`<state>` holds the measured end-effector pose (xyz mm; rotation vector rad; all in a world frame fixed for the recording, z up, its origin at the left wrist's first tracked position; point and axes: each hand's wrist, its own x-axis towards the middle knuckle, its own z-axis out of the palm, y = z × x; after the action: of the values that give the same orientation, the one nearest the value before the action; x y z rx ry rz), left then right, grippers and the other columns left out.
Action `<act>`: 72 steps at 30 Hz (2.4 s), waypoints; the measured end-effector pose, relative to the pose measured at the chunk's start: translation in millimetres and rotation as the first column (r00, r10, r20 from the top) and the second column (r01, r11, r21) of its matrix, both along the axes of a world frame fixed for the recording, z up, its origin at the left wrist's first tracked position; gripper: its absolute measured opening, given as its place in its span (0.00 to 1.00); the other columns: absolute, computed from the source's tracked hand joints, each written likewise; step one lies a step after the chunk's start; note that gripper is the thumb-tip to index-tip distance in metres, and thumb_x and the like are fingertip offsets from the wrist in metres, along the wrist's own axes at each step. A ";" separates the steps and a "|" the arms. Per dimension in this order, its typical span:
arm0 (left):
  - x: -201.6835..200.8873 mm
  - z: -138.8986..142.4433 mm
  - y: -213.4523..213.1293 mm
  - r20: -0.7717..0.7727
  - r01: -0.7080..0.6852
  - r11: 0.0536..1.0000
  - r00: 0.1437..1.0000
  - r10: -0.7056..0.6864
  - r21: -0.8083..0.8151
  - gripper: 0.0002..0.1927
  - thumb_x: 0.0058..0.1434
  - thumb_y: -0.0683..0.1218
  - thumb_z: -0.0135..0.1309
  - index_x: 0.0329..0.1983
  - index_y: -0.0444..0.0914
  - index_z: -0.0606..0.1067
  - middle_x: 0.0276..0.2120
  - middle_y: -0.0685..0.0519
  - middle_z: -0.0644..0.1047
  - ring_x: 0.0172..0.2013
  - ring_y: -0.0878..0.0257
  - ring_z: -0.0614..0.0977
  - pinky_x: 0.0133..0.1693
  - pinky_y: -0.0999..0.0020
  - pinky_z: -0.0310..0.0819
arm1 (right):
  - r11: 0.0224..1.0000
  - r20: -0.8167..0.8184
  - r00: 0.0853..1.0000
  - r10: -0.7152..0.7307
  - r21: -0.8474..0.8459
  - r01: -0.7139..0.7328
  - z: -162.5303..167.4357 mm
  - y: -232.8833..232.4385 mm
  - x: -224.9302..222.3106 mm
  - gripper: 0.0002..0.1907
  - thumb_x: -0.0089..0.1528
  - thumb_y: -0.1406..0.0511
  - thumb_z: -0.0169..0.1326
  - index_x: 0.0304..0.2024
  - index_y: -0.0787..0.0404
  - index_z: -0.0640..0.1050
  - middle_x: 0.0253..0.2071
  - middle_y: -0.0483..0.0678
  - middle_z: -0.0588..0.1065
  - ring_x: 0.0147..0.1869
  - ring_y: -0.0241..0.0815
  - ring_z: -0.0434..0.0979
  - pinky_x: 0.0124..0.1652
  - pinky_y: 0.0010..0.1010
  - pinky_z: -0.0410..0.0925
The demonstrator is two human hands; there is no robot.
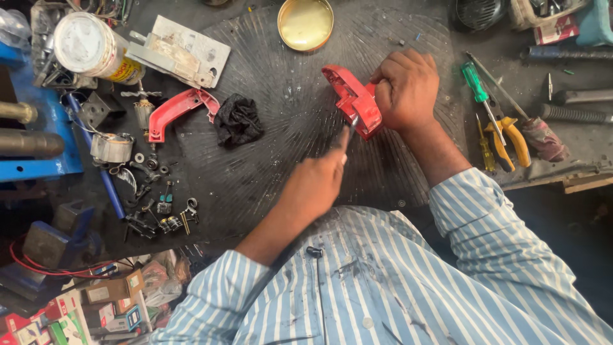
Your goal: The person pours liquid from a plastic bottle into a shallow metal lid, dips a brush into it, and brushes the liquid over a red plastic machine housing, rotating the housing to coat different surfaces. At the end they set the housing down and wipe their hands with a dark cloth.
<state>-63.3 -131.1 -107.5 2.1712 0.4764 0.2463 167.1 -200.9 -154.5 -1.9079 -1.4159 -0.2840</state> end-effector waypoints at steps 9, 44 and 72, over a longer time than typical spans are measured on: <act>0.1 -22.9 18.3 -0.099 -0.036 0.997 0.995 0.029 -0.071 0.25 0.71 0.46 0.46 0.71 0.38 0.64 0.36 0.33 0.78 0.38 0.35 0.80 0.37 0.43 0.73 | 1.000 -0.001 1.000 -0.001 -0.006 0.001 -4.8 -0.8 -0.6 0.03 0.53 0.68 0.50 0.27 0.57 0.76 0.32 0.46 0.74 0.41 0.51 0.72 0.44 0.42 0.62; -44.7 -34.7 6.0 -0.089 -0.203 0.979 0.975 0.205 0.033 0.28 0.71 0.49 0.48 0.74 0.45 0.61 0.18 0.45 0.77 0.22 0.51 0.84 0.30 0.55 0.76 | 0.896 -0.408 0.828 0.383 -0.055 -0.442 45.9 -18.7 57.9 0.40 0.51 0.52 0.68 0.61 0.64 0.72 0.60 0.54 0.72 0.63 0.59 0.75 0.62 0.46 0.67; -69.1 -21.3 -13.5 0.116 -0.220 0.966 0.972 0.205 0.133 0.28 0.71 0.38 0.49 0.74 0.48 0.63 0.35 0.48 0.75 0.31 0.53 0.81 0.35 0.58 0.77 | 0.999 -0.341 0.939 -0.031 -0.004 0.032 1.8 -96.9 -113.3 0.45 0.51 0.64 0.75 0.60 0.62 0.58 0.62 0.62 0.69 0.63 0.59 0.74 0.58 0.46 0.71</act>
<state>-132.4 -144.6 -128.8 2.2359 0.6521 0.5215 53.8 -297.8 -152.7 -1.8716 -1.1522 0.0329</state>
